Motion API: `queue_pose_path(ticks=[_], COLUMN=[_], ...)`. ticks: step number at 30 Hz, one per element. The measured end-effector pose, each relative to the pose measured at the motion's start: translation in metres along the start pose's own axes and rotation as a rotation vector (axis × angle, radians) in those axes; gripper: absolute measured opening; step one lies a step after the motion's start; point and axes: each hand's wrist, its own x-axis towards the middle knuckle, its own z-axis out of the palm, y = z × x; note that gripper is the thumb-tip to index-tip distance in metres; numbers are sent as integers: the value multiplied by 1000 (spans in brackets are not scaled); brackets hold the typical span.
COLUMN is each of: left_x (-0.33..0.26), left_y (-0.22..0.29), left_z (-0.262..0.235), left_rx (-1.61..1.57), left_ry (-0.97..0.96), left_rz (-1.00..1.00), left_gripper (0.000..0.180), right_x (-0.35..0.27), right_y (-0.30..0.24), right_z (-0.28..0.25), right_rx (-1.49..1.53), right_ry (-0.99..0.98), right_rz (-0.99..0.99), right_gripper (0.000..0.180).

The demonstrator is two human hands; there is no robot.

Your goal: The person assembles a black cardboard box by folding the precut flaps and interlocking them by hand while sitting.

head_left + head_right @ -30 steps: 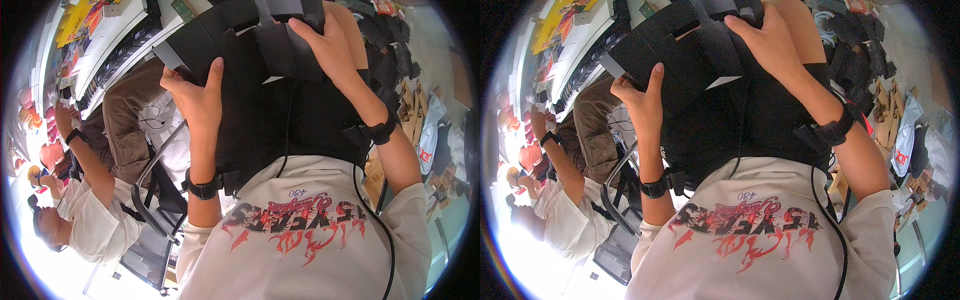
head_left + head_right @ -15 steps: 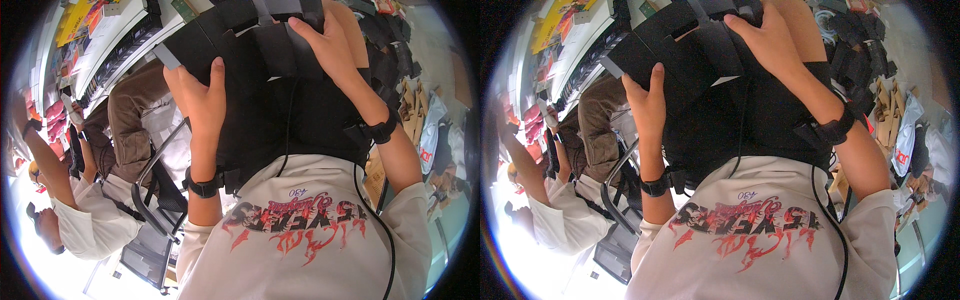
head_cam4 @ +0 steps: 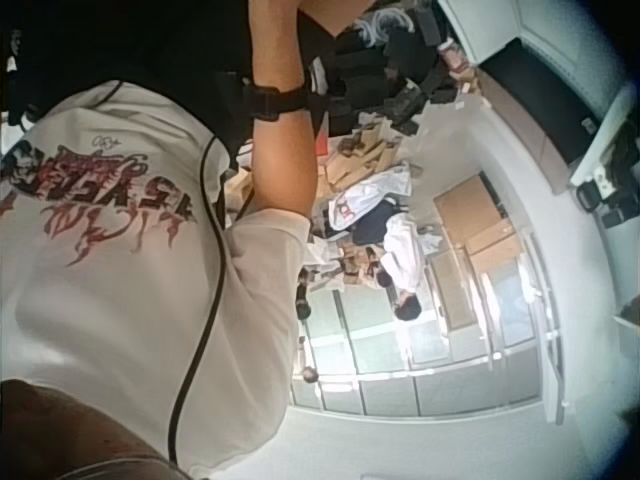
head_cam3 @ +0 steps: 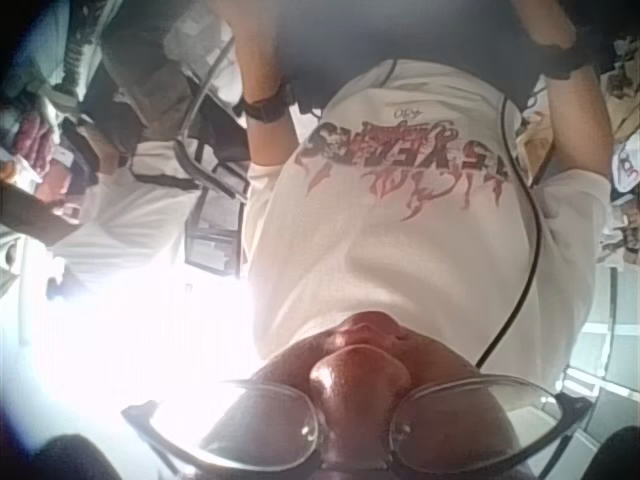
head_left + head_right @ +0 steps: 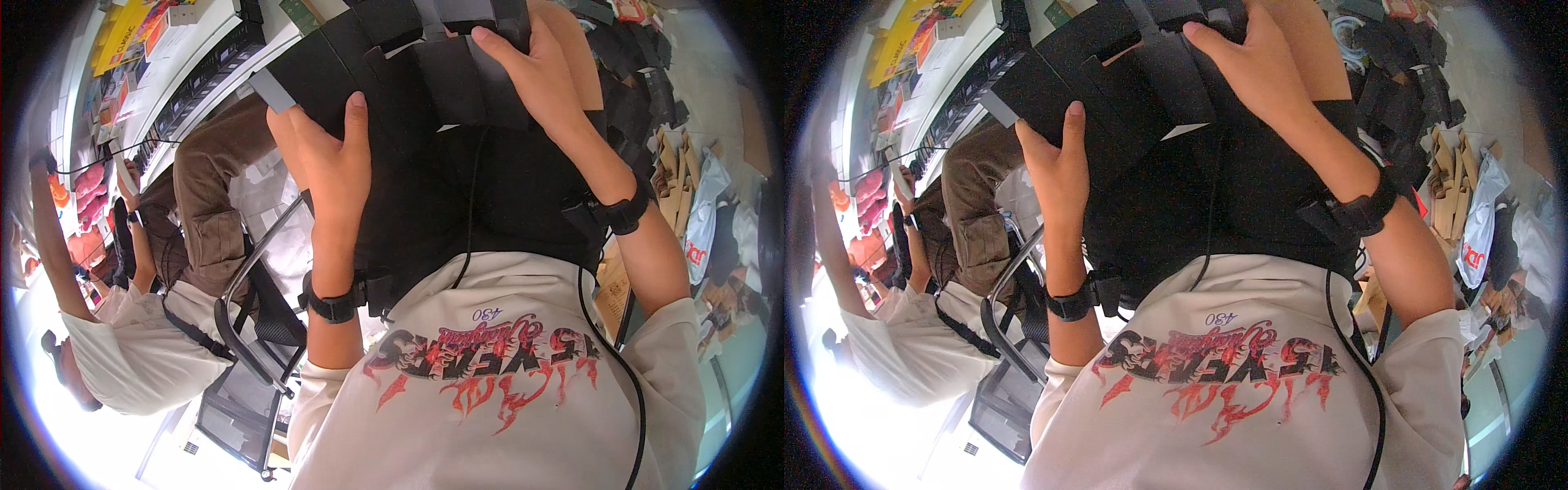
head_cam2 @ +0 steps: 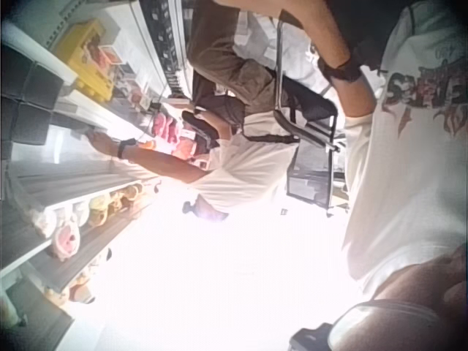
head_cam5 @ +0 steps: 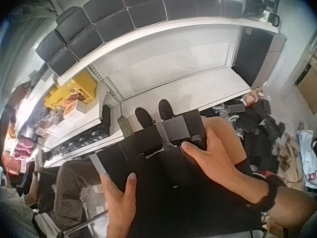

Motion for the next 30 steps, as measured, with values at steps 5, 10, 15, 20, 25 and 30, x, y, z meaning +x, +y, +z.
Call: queue_pose_path(ticks=[5, 10, 15, 20, 25, 30], left_x=[-2, -3, -5, -5, -9, -20], left_y=[-3, -2, -8, 8, 35, 38], left_z=[-1, -1, 6, 0, -1, 5], left_rx=[-29, -16, -21, 80, -245, -458], left_ry=[-9, -32, 61, 115, -217, -507], left_rz=[12, -34, 14, 82, 74, -32], left_gripper=[55, 59, 68, 77, 61, 67], right_x=[-3, -3, -5, -9, -10, -39], right_y=[-3, 6, -5, -17, 3, -4], right_z=[-1, 1, -1, -6, 3, 15], right_rx=[10, 44, 23, -193, 56, 132], right_ry=[-22, 13, 25, 240, 112, -369], right_rz=[7, -21, 7, -200, -437, -393], right_gripper=[43, 43, 44, 44, 49, 53])
